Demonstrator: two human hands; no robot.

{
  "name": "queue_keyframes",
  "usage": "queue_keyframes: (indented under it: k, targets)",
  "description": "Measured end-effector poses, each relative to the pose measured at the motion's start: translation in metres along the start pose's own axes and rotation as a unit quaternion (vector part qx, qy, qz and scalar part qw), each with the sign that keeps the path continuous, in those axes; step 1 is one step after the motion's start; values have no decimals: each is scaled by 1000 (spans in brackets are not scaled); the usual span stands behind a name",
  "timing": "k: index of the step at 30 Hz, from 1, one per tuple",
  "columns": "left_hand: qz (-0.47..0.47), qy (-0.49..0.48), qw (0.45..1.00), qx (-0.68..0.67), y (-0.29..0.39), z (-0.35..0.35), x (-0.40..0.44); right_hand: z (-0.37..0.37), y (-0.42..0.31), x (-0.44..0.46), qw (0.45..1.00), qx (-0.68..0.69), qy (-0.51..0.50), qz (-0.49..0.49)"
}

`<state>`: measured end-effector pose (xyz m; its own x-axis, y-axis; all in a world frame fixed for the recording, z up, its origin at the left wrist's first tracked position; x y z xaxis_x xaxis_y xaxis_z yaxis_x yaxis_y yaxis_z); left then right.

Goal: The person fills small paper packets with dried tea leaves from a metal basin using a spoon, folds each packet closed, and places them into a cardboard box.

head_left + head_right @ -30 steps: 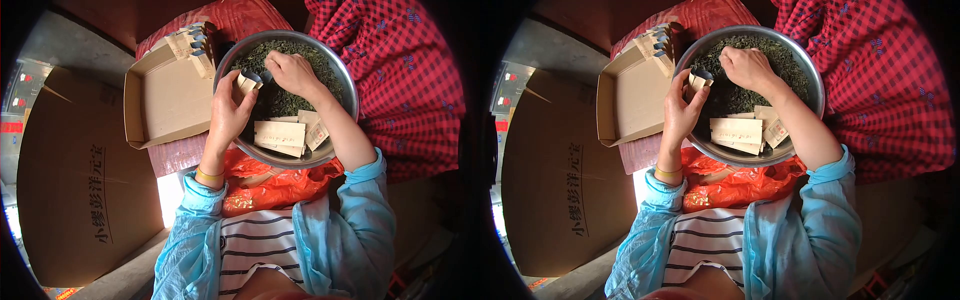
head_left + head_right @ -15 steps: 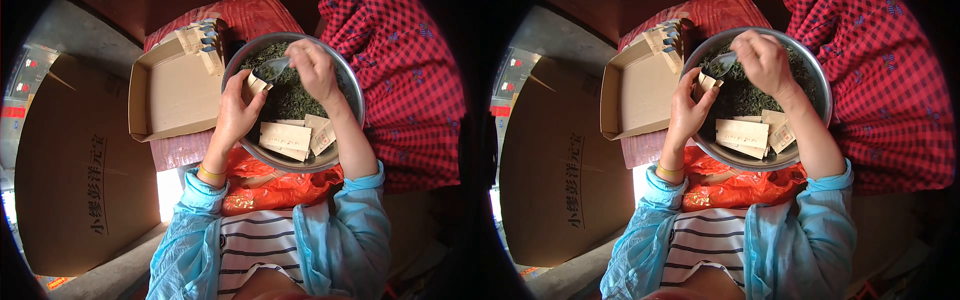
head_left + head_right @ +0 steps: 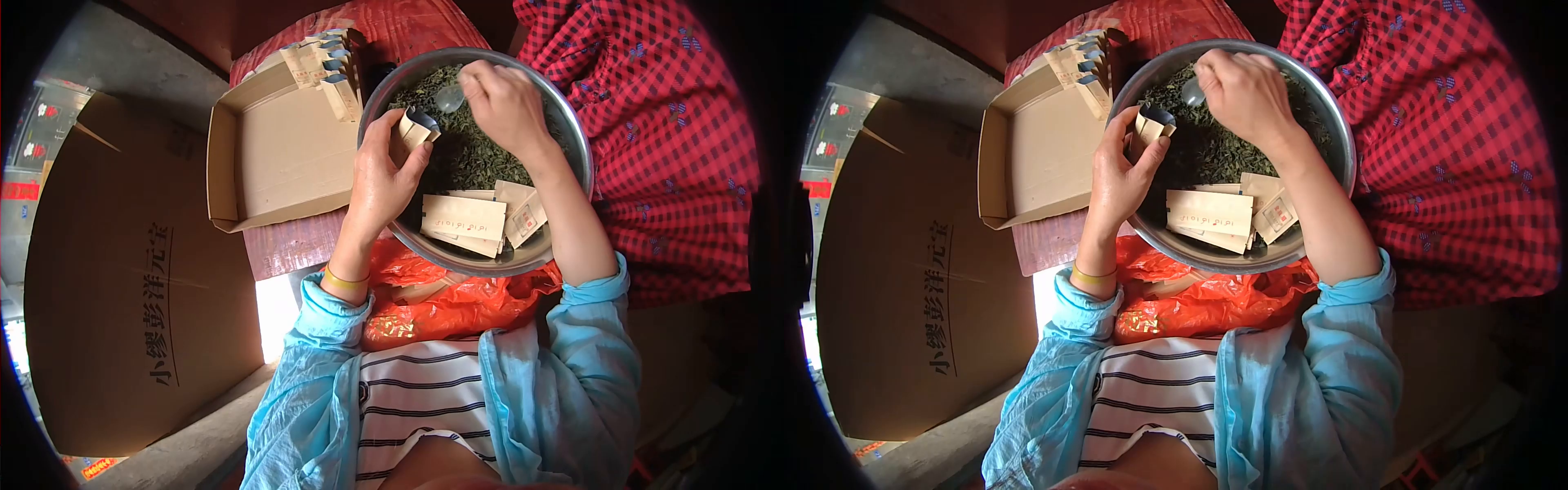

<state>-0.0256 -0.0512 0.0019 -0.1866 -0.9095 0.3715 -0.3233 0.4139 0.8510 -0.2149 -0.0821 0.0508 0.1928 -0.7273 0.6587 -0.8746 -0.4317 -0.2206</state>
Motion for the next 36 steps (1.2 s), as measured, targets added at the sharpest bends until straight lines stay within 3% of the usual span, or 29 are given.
queue_keyframes:
  k: [3, 5, 9, 11, 13, 15, 17, 19, 22, 24, 27, 29, 32, 36]
  targets:
    - [-27, -2, 999, -38, -4, 1, 0, 38, 1, -16, 977, 99, -171, 86]
    - [-66, -3, 996, -66, -4, 0, -1, 45, 2, -19, 966, 146, -179, 113]
    - [-31, -5, 999, -9, -3, 0, -1, 48, 17, -17, 934, 223, -198, 197]
    - [-9, 1, 1000, -29, -3, 0, -1, 38, 22, -13, 931, 223, -186, 222]
    - [-17, -1, 999, -27, -1, 0, -1, 20, 33, -7, 941, 252, -75, 211]
    - [-27, 0, 999, -24, -2, -1, -1, 13, 35, -5, 937, 274, -41, 215]
    - [-6, -2, 1000, -10, -1, -1, -1, -6, 28, -2, 936, 306, 25, 174]
    - [-14, -1, 1000, -13, -1, -2, -1, -11, 12, -3, 938, 303, 26, 167]
    - [-22, -4, 1000, -7, -3, -1, -1, -24, -28, 2, 983, 163, 60, -56]
    - [-23, -3, 1000, 2, -1, -2, -1, -15, -47, -3, 978, 164, 40, -120]
    - [-100, -21, 994, -46, -4, 0, -1, -6, -64, -9, 977, 160, 11, -143]
    - [-60, -13, 997, -46, -3, 0, 0, -5, -65, -8, 974, 166, -3, -152]
    - [-30, -9, 999, -7, -1, -1, 0, -27, -56, -2, 976, 126, 72, -160]
    - [24, 9, 1000, -12, 1, -2, 0, -33, -62, -6, 971, 111, 89, -194]
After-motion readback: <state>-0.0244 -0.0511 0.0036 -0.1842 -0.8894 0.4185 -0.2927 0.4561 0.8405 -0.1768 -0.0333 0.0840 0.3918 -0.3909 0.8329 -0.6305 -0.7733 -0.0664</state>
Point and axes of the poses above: each hand's wrist, its own x-axis towards the middle knuckle, its own z-axis out of the palm, y = z × x, the point moved 7 cm from there along x, towards the middle knuckle, and after that the axes turned 6 degrees about -x, right-handed, at the moved point
